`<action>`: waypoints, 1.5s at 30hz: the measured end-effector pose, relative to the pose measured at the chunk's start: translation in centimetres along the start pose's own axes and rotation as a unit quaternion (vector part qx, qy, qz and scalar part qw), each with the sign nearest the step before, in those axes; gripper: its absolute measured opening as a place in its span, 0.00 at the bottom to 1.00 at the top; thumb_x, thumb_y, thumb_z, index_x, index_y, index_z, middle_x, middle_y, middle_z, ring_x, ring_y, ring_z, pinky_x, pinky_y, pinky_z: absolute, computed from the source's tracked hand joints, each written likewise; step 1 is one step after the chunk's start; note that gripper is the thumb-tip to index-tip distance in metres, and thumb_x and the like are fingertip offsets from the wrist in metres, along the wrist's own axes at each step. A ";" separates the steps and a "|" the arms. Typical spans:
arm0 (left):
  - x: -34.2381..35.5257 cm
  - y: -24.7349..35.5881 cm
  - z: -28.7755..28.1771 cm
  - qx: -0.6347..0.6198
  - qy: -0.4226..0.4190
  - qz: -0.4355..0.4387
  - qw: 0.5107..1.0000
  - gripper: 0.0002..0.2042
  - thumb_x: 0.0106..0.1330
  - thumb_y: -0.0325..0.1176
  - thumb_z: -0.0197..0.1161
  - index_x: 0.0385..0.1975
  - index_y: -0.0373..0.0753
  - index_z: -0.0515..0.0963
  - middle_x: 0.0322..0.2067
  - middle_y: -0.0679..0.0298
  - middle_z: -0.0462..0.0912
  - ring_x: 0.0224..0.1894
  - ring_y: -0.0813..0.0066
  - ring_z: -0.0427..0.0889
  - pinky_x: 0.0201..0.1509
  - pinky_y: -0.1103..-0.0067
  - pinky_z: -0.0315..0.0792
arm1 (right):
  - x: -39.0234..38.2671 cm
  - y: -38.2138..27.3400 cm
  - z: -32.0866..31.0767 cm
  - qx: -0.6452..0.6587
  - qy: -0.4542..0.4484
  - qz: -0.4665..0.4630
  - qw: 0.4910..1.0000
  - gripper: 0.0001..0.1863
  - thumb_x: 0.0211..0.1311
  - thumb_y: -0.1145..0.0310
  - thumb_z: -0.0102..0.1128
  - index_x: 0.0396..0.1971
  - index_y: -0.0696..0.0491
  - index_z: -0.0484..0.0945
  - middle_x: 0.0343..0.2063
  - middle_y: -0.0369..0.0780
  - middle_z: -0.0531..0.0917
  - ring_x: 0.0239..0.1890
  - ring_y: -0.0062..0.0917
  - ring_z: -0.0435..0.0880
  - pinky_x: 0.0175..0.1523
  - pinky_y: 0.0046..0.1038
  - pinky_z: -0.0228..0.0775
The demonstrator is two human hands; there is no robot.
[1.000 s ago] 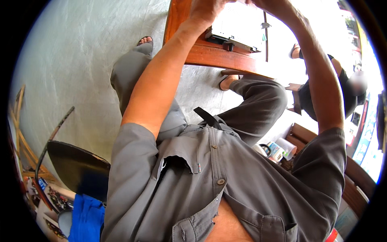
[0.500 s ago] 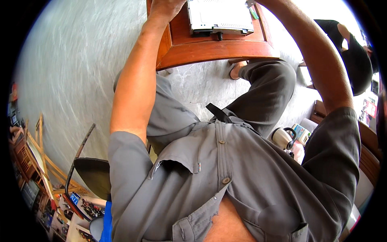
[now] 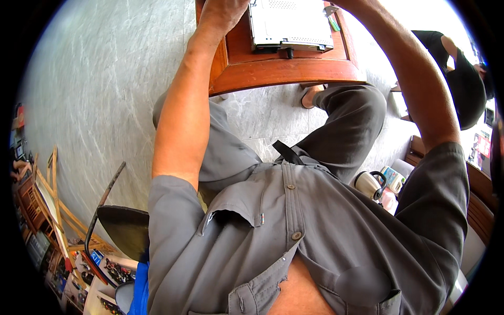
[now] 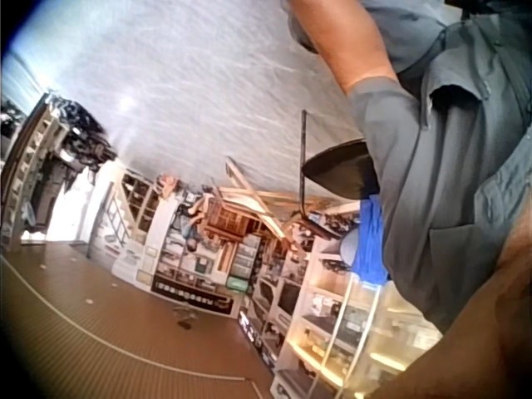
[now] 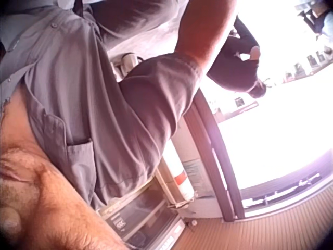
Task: The person is repairing a small electronic device, likely a DVD player, by reassembling its metal casing. They use a screwdriver to secure screws into the casing while seated at a wooden table.
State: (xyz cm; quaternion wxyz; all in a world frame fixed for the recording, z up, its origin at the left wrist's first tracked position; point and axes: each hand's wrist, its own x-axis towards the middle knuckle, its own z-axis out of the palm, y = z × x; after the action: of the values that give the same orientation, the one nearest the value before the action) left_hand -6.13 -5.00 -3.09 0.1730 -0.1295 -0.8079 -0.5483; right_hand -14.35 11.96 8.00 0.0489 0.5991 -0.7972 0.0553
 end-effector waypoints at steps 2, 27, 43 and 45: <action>-0.2 0.6 0.5 -0.026 0.023 0.013 0.999 0.07 0.69 0.29 0.67 0.42 0.34 0.86 0.30 0.69 0.86 0.32 0.83 0.77 0.38 0.79 0.73 | 0.2 0.0 0.2 0.014 0.011 0.015 1.000 0.12 0.68 0.67 0.62 0.29 0.61 0.81 0.19 0.49 0.81 0.23 0.40 0.85 0.29 0.36 0.76; 0.0 -1.3 -0.3 0.022 -0.002 -0.024 0.999 0.08 0.69 0.32 0.67 0.39 0.35 0.86 0.30 0.65 0.88 0.32 0.77 0.83 0.40 0.74 0.74 | 0.5 -0.8 -0.5 0.043 0.075 -0.111 0.990 0.07 0.67 0.72 0.62 0.32 0.60 0.77 0.21 0.44 0.83 0.25 0.39 0.86 0.31 0.39 0.78; -0.1 -1.4 0.4 0.030 0.019 -0.010 0.999 0.09 0.69 0.30 0.67 0.46 0.37 0.87 0.33 0.63 0.89 0.30 0.74 0.82 0.38 0.73 0.74 | 0.7 -2.0 -1.2 -0.044 -0.008 -0.012 0.999 0.07 0.66 0.71 0.64 0.33 0.60 0.79 0.20 0.45 0.82 0.23 0.37 0.85 0.29 0.37 0.76; -0.1 -1.6 0.5 0.088 0.041 0.049 0.994 0.10 0.69 0.31 0.66 0.46 0.38 0.87 0.33 0.59 0.89 0.31 0.69 0.84 0.39 0.71 0.75 | 0.8 -1.8 -0.9 -0.022 0.026 -0.043 0.998 0.07 0.67 0.71 0.63 0.33 0.60 0.79 0.20 0.45 0.82 0.24 0.38 0.85 0.29 0.38 0.76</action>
State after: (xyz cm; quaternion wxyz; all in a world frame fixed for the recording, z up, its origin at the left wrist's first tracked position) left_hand -6.72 -5.12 -4.65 0.2437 -0.1308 -0.8375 -0.4712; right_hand -12.85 10.86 9.05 0.0856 0.6297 -0.7704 0.0513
